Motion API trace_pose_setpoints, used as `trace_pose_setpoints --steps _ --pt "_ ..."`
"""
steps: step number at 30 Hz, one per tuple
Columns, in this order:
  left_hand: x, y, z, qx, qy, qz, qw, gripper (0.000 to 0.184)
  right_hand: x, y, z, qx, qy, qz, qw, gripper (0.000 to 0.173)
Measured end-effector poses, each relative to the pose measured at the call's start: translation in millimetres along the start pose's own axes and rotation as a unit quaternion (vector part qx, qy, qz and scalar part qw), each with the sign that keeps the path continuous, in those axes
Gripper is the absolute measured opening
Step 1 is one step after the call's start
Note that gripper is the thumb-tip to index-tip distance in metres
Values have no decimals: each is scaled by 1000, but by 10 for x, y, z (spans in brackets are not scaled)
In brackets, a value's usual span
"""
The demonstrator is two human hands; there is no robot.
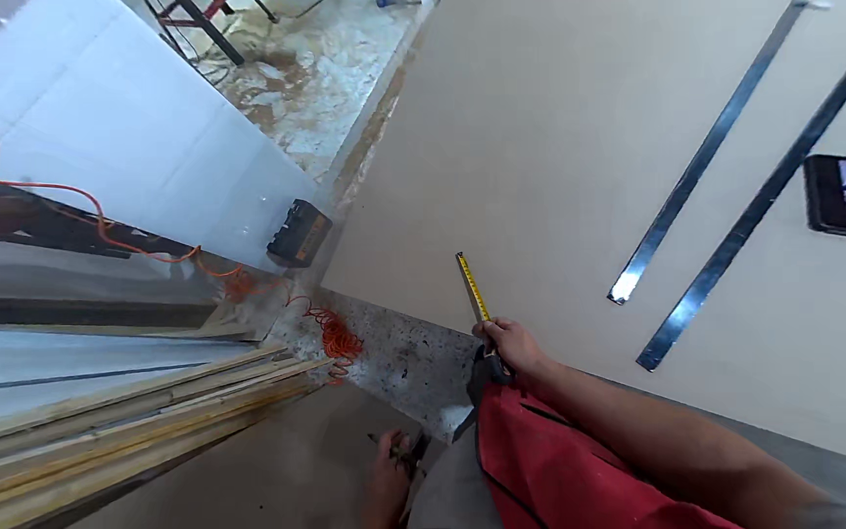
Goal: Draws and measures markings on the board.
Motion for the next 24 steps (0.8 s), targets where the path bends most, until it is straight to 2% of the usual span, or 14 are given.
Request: trace_pose_setpoints --steps 3,6,8,12,16,17,19,24 --pt "318 -662 -294 -6 -25 98 995 38 -205 -98 342 1 -14 9 1000 34" --pt "724 -1276 -473 -84 -97 141 982 46 -279 -83 503 8 -25 24 999 34" --pt "1047 -1699 -482 -107 -141 222 959 49 -299 -89 564 22 -41 30 998 34" --pt "1794 -2464 -209 -137 -152 446 872 52 -315 -107 695 45 -92 42 994 34" --pt "2253 -2964 281 -188 -147 660 712 65 -317 38 957 112 -158 62 979 34" --pt "2321 -3070 392 -202 -150 692 676 67 -338 60 1052 128 -182 67 973 34" --pt "2409 -3256 556 -235 -143 726 630 66 -356 91 1268 163 -221 72 959 34" --pt "2486 -3450 607 -289 -109 749 586 60 -237 213 1850 227 -318 115 913 31"
Point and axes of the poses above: each hand's wrist, its own y-axis away from the middle knuckle, its own z-axis out of the palm, x = y × z, the point moved 6 cm from there along -y, towards the middle knuckle, and after that the axes turned 13 degrees about x, right-handed, at the moved point
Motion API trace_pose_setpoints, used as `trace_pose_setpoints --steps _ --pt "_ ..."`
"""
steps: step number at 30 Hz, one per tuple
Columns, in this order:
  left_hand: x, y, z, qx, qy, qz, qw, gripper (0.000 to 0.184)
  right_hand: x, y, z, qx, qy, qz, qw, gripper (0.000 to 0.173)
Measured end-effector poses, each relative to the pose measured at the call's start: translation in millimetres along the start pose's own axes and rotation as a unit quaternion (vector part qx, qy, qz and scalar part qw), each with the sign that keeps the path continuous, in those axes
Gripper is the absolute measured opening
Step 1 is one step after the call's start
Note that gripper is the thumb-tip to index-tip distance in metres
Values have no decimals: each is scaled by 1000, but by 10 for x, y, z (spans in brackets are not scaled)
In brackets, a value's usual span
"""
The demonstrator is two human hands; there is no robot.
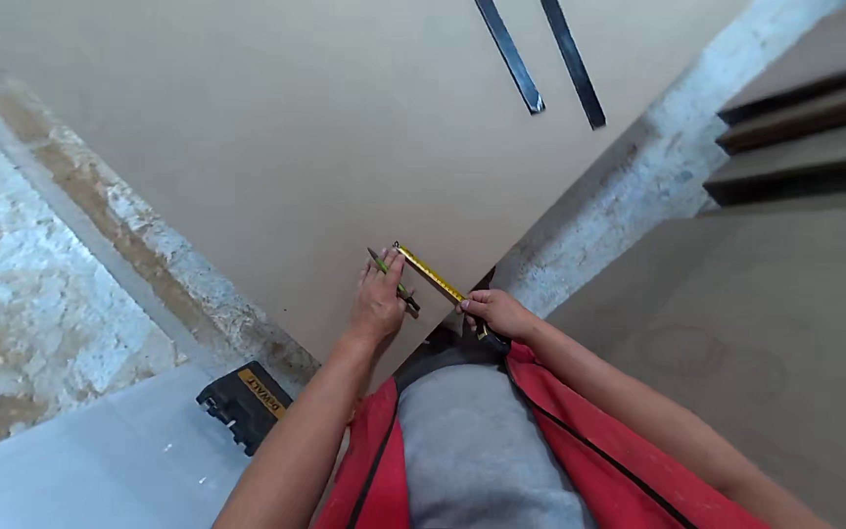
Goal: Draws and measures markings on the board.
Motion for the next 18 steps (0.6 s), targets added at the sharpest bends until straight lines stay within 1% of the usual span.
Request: trace_pose_setpoints --steps 3,5,8,10,13,18 --pt "68 15 -57 39 19 38 998 61 151 139 175 47 -15 5 999 32" --pt "117 60 -54 57 40 78 994 59 189 139 256 77 16 3 997 33" --pt "50 224 66 65 46 141 987 57 205 125 372 83 77 -13 993 34" --pt "12 276 62 43 37 136 989 58 226 150 467 80 72 -26 994 33" --pt "-3 226 -19 22 19 119 992 57 262 143 554 81 52 -54 994 30" --pt "-66 342 -63 28 -1 96 995 57 285 138 604 64 53 -70 994 29"
Point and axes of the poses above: each hand's wrist, its own y-axis away from the middle knuckle, its own z-axis out of the palm, x = y × z, the point moved 6 cm from there along -y, towards the middle knuckle, and after that the axes turned 13 degrees about x, right-handed, at the moved point
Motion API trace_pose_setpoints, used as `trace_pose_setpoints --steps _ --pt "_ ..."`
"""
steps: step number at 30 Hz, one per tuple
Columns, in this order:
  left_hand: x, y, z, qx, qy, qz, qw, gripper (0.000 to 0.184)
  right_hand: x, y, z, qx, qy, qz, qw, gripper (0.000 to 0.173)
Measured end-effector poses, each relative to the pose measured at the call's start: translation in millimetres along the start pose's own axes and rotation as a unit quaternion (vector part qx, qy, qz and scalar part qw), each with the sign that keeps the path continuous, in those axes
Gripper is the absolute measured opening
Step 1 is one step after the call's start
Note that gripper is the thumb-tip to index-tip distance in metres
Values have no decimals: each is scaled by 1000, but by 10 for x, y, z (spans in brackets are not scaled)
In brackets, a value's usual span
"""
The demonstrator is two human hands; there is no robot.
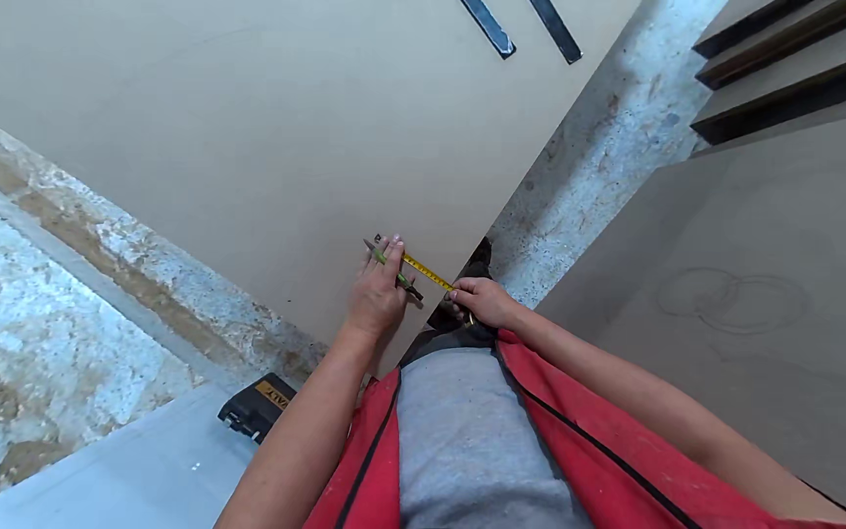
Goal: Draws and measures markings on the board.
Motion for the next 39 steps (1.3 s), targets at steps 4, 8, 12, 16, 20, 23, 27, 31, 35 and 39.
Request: trace_pose_setpoints --steps 4,8,12,16,20,23,27,31,35,39 --pt "-13 109 -19 -9 -10 -17 1000 59 -23 -24 -18 0 29 -11 1000 29" --pt "-23 168 -13 -4 6 -30 1000 59 -7 -18 21 -7 26 -23 999 29" --pt "-32 180 -188 -6 68 -110 992 58 -13 41 115 10 21 -32 999 29" --pt "-176 225 -626 74 207 -287 933 52 3 88 239 7 25 -20 999 29" --pt "-505 338 -738 131 311 -420 842 56 22 132 374 9 27 -14 1000 30" --pt "-737 428 -685 134 333 -446 820 43 24 171 477 8 34 -11 999 30" --pt "-780 450 -659 156 355 -472 792 15 85 211 628 -1 28 -10 1000 30" --pt "-753 409 -652 164 304 -471 812 13 90 225 638 4 20 -5 1000 30" --pt "-764 386 -599 126 273 -477 826 15 101 222 635 5 16 2 1000 29" --pt "-758 318 -588 57 185 -472 860 17 70 236 616 -2 21 1 1000 30"
Point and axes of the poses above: each hand's wrist, its own y-axis away from the middle knuckle, its own z-axis out of the palm, x = y × z, the point moved 6 cm from there along -y, towards the middle knuckle, and after that the axes turned 13 degrees about x, right-handed, at the moved point
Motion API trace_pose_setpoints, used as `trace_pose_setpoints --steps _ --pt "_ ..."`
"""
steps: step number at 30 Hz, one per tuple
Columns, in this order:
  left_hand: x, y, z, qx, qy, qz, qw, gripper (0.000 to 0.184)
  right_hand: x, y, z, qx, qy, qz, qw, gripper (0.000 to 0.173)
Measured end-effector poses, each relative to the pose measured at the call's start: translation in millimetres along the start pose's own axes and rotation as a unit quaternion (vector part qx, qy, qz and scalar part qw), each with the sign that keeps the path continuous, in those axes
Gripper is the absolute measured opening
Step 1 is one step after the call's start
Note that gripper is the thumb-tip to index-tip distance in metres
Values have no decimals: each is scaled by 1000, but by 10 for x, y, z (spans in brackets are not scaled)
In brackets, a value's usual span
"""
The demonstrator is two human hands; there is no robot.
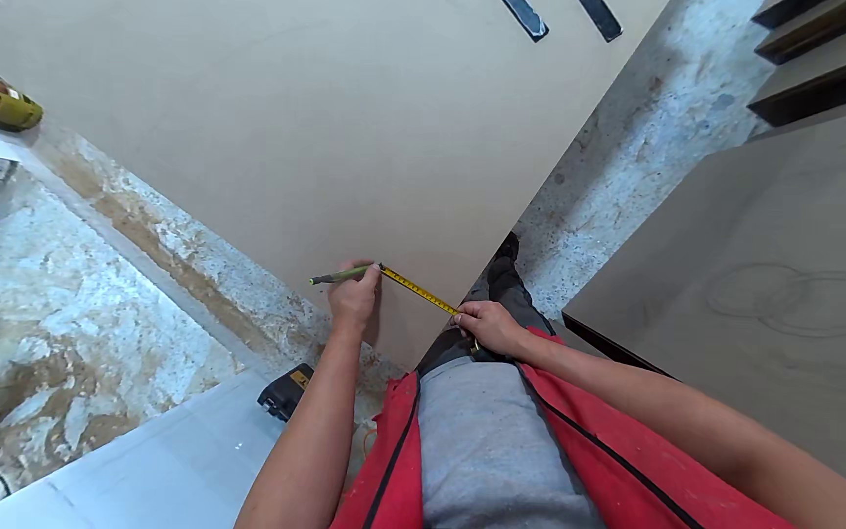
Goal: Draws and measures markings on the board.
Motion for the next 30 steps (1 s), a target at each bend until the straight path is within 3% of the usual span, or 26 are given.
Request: trace_pose_setpoints --steps 5,12,16,19,21,24,27,30 --pt "144 -85 113 -15 -117 23 993 18 7 -31 -50 -5 -10 1 1000 29" --pt "629 -304 540 -59 -142 53 987 19 -7 -187 -450 14 -29 25 999 28" --pt "933 -508 816 -93 -39 14 995 19 -7 -394 -999 77 -28 16 996 28" --pt "1051 -485 797 -89 103 -11 991 27 -38 -508 -1563 163 -122 34 978 29" --pt "1126 -278 793 -102 132 -3 986 32 -149 -475 -1869 196 -217 37 956 30" --pt "1300 358 1042 -198 171 3 965 41 -459 -244 -2043 196 -288 -32 937 29" --pt "1600 923 1427 -295 264 4 918 60 -851 10 -1975 195 -294 -119 928 28" --pt "1879 1297 1525 -366 352 -8 861 58 -1152 267 -1916 214 -281 -144 924 30"
Point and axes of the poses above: each hand's wrist, its own y-axis away from the middle knuckle, its own z-axis out of the palm, x = y × z, the point moved 6 cm from there along -y, towards the middle knuckle, and after that the axes turned 13 degrees about x, right-handed, at the moved point
